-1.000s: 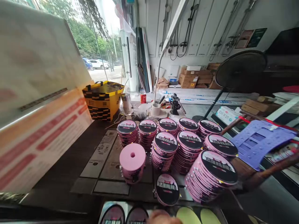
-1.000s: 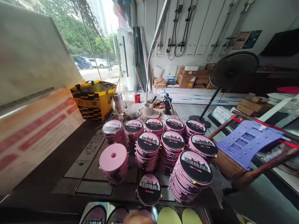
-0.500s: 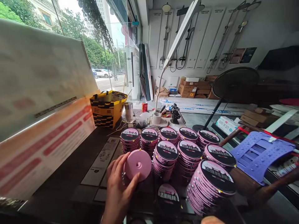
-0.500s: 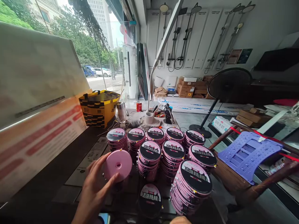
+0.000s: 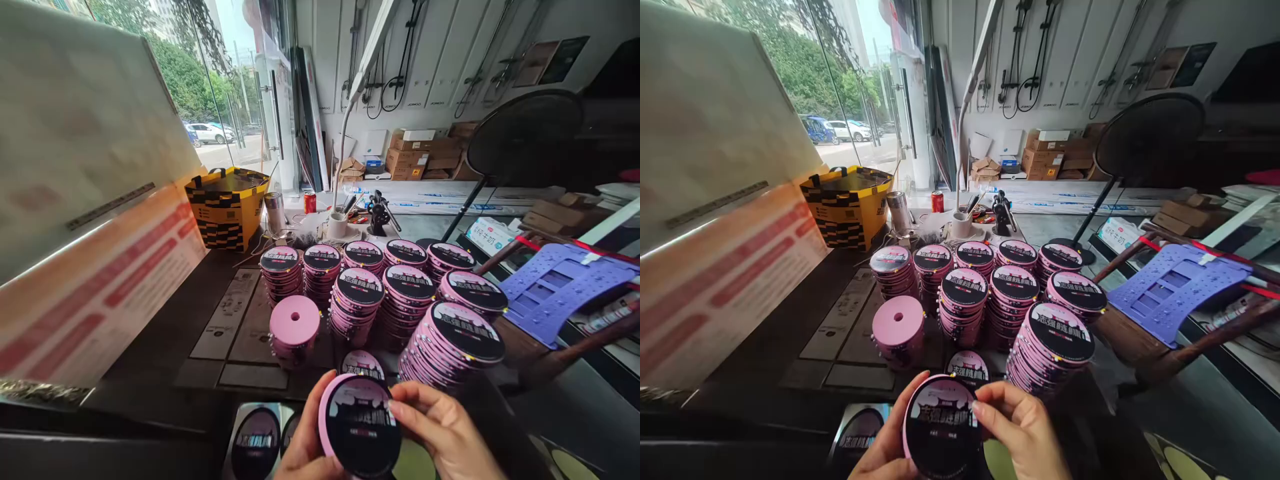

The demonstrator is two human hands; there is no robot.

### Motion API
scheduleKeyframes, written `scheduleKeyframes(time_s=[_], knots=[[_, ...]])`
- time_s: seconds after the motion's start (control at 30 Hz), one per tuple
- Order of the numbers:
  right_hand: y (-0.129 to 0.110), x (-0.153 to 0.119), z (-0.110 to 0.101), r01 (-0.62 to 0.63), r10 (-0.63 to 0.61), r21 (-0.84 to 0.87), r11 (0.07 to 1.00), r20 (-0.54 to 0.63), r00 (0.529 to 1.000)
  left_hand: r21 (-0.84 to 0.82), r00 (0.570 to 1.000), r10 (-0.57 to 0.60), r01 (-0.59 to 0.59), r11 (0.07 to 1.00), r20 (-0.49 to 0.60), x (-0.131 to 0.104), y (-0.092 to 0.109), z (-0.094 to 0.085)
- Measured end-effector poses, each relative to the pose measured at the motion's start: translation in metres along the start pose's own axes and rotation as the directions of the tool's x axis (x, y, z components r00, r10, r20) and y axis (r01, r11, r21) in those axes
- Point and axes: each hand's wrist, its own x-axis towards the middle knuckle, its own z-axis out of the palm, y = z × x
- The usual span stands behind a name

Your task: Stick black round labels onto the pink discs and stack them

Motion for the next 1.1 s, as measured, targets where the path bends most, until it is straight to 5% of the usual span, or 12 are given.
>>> scheduleKeyframes(time_s=[0.23,0.5,1.1], knots=[[0.004,-0.005,-0.001,0.045,-0.055,-0.111,0.993,-0.083,0.995,-0.143,0.987,-0.066,0.087,0.986,0.148,0.000,-0.001,-0.005],[0.018,0.001,-0.009,0.088,-0.099,-0.139,0.986,-0.079,0.992,-0.119,0.994,-0.063,0.074,0.990,0.089,0.000,-0.007,-0.009],[0.010,-0.009,0.001,0.104,-0.134,-0.214,0.971,-0.130,0.982,-0.063,0.995,-0.063,0.067,0.996,0.073,0.001,-0.008,-0.010]])
